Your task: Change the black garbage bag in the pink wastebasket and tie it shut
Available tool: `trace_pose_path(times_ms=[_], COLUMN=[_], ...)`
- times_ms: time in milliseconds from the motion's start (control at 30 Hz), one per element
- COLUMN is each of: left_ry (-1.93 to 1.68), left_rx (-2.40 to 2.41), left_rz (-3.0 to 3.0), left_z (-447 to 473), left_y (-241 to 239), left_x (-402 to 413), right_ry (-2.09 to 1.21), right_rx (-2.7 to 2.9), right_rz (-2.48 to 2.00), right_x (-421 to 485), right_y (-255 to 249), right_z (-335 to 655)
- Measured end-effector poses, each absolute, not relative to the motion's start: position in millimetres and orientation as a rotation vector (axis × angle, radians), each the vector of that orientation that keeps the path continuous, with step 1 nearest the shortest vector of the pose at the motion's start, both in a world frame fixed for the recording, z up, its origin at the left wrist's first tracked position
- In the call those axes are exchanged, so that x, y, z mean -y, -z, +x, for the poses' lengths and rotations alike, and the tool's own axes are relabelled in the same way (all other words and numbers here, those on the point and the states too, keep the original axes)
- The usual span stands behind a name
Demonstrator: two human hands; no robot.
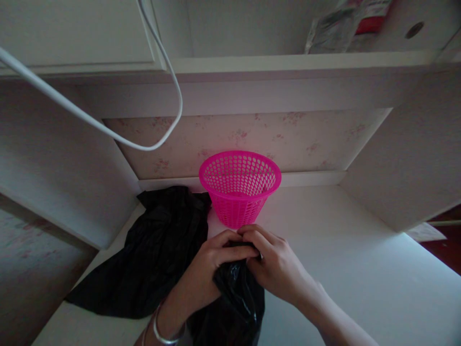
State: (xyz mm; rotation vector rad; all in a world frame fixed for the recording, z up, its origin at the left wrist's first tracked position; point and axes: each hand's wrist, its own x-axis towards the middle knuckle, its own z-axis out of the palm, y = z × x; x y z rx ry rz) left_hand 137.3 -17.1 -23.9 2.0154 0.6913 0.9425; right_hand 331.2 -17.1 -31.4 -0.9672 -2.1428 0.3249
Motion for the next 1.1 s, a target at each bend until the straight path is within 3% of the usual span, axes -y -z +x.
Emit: trace_pose_path(times_ms=[300, 633, 733, 1000, 1100], left_ry=[-1.146, -1.094, -1.183, -1.229, -1.214], left_rx=[-0.845, -0.873, -0.910, -0.926, -0.873], left_rz=[2.221, 2.240, 2.243, 2.201, 2.240], left_z=[137, 150, 151, 148, 148], left_y=[37, 48, 45, 45, 46], left_x=[34, 42, 41, 39, 39], right_ry=[0.109, 0.068, -0.129, -1.268, -1.426], right_rx=[2.043, 1.854, 1.818, 1.473, 1.333], right_rz=[-1.147, -1.072, -1.066, -0.812, -0.794], right_x=[15, 16, 17, 33, 30], right_y=[52, 57, 56, 44, 42], right_z=[328, 331, 332, 348, 351])
